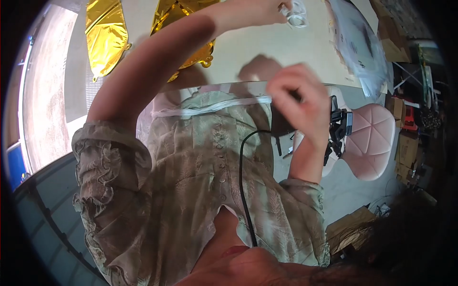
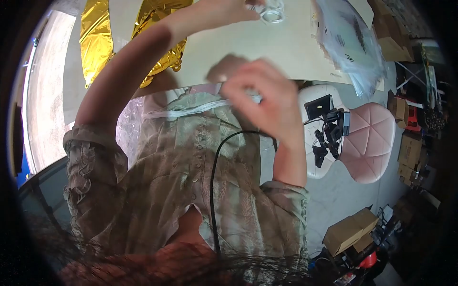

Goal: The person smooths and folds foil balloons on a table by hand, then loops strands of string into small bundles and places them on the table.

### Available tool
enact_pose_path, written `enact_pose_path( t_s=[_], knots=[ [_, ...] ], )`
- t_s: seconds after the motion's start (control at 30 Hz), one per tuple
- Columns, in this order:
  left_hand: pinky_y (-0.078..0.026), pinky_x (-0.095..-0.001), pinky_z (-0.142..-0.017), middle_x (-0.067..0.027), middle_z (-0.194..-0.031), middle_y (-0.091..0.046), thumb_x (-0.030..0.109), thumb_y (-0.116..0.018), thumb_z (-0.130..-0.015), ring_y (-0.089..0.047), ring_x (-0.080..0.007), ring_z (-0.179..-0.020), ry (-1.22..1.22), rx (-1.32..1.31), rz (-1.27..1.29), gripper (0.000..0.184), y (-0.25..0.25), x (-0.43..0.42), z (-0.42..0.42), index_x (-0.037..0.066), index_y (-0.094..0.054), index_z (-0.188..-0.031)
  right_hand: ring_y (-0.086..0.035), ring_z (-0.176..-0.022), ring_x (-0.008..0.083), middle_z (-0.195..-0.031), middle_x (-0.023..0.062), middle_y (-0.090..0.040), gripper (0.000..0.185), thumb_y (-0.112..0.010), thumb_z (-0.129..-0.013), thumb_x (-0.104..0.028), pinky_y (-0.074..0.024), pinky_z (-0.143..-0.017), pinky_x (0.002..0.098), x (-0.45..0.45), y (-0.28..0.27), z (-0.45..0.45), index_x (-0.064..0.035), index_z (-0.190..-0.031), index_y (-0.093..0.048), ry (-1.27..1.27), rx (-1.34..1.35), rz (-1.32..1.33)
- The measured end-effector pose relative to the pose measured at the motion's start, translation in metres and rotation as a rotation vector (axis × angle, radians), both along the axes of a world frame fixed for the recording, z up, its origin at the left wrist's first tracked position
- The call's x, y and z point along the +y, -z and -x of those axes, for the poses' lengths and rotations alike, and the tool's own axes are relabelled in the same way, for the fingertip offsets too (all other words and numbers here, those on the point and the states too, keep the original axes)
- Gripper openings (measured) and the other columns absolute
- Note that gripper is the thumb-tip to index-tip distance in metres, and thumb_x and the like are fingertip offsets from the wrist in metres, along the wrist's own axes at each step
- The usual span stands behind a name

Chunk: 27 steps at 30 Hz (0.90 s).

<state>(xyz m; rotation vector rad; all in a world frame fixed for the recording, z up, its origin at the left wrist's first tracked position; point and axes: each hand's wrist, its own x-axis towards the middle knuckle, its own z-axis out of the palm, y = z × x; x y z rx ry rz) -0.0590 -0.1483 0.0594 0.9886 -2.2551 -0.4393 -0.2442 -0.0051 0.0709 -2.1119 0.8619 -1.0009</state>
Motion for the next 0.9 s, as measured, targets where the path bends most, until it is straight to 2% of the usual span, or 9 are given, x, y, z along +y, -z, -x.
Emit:
enact_pose_path(
  t_s=[0.03,0.1,0.23,0.33,0.43,0.5,0.63,0.73,0.9],
  knots=[
    [-0.051,-0.0461,-0.086,-0.0273,-0.097,-0.067,0.011,-0.064,-0.081,-0.063,-0.0429,-0.098,0.025,-0.109,-0.028,0.026,-0.006,-0.008,0.001,-0.003,-0.069,-0.101,-0.063,-0.083,0.0274,-0.09,0.0068,-0.065,0.014,-0.076,-0.079,-0.007,-0.0508,-0.072,0.0348,0.003,0.004,-0.002,-0.0065,-0.091,-0.07,-0.004,0.001,-0.001],
    [-0.05,-0.044,-0.091,-0.0263,-0.106,-0.064,0.012,-0.063,-0.083,-0.061,-0.0417,-0.105,0.014,-0.005,0.076,0.029,-0.013,0.003,-0.002,-0.003,-0.067,-0.107,-0.064,-0.087,0.0276,-0.092,0.0085,-0.066,0.01,-0.073,-0.082,-0.012,-0.0514,-0.075,0.037,0.012,0.031,-0.012,-0.0073,-0.089,-0.069,-0.246,0.227,-0.375],
    [-0.045,-0.0404,-0.103,-0.0218,-0.129,-0.055,0.015,-0.061,-0.09,-0.052,-0.0349,-0.123,0.027,-0.038,0.154,0.038,-0.048,0.042,0.0,-0.002,-0.061,-0.124,-0.064,-0.094,0.0292,-0.091,0.0103,-0.065,0.011,-0.063,-0.088,-0.015,-0.0506,-0.083,0.0389,0.011,0.136,-0.037,-0.0067,-0.092,-0.068,-0.302,0.465,-0.25],
    [-0.053,-0.0393,-0.084,-0.0142,-0.108,-0.067,0.015,-0.067,-0.087,-0.065,-0.0275,-0.098,0.032,-0.042,0.29,0.029,-0.054,0.093,-0.008,0.004,-0.068,-0.113,-0.064,-0.1,0.031,-0.102,0.0107,-0.068,0.017,-0.065,-0.087,-0.022,-0.0503,-0.088,0.0442,0.008,0.178,-0.073,-0.0085,-0.098,-0.068,-0.402,0.56,-0.286],
    [-0.054,-0.0352,-0.069,-0.0082,-0.095,-0.068,0.013,-0.074,-0.081,-0.068,-0.0212,-0.083,0.067,-0.072,0.32,0.027,-0.054,0.15,-0.033,0.007,-0.07,-0.107,-0.063,-0.105,0.0321,-0.11,0.012,-0.068,0.023,-0.065,-0.089,-0.027,-0.0496,-0.09,0.044,0.032,0.207,-0.107,-0.0085,-0.101,-0.069,0.017,0.242,-0.32],
    [-0.054,-0.0327,-0.064,-0.0065,-0.095,-0.069,0.011,-0.076,-0.081,-0.068,-0.0175,-0.08,0.091,-0.048,0.049,0.025,-0.05,0.18,-0.053,0.006,-0.07,-0.105,-0.063,-0.105,0.033,-0.112,0.0132,-0.068,0.026,-0.065,-0.089,-0.03,-0.0498,-0.09,0.0436,0.014,0.215,-0.11,-0.0091,-0.105,-0.07,-0.201,0.387,-0.483],
    [-0.053,-0.0314,-0.06,-0.0072,-0.093,-0.069,0.011,-0.076,-0.082,-0.067,-0.0194,-0.074,-0.066,-0.008,-0.1,0.02,-0.032,0.219,-0.083,0.005,-0.071,-0.101,-0.065,-0.1,0.0336,-0.107,0.0139,-0.069,0.027,-0.065,-0.087,-0.029,-0.0508,-0.088,0.0424,0.004,0.244,-0.123,-0.0093,-0.103,-0.071,-0.377,0.634,-0.47],
    [-0.053,-0.0324,-0.06,-0.008,-0.089,-0.069,0.01,-0.076,-0.081,-0.067,-0.0213,-0.069,-0.21,-0.047,-0.352,0.016,0.001,0.239,-0.1,0.005,-0.072,-0.096,-0.065,-0.089,0.0321,-0.093,0.0154,-0.067,0.015,-0.066,-0.082,-0.018,-0.0509,-0.08,0.041,0.008,0.257,-0.117,-0.0063,-0.091,-0.071,-0.363,0.377,-0.401],
    [-0.054,-0.0396,-0.066,-0.0108,-0.088,-0.068,0.015,-0.074,-0.082,-0.068,-0.0303,-0.078,-0.463,-0.083,-0.56,0.018,0.063,0.24,-0.123,0.008,-0.072,-0.098,-0.066,-0.09,0.0338,-0.095,0.0128,-0.069,0.015,-0.066,-0.082,-0.022,-0.0518,-0.081,0.0425,0.008,0.254,-0.114,-0.0078,-0.087,-0.071,-0.433,0.479,-0.377]
  ],
)
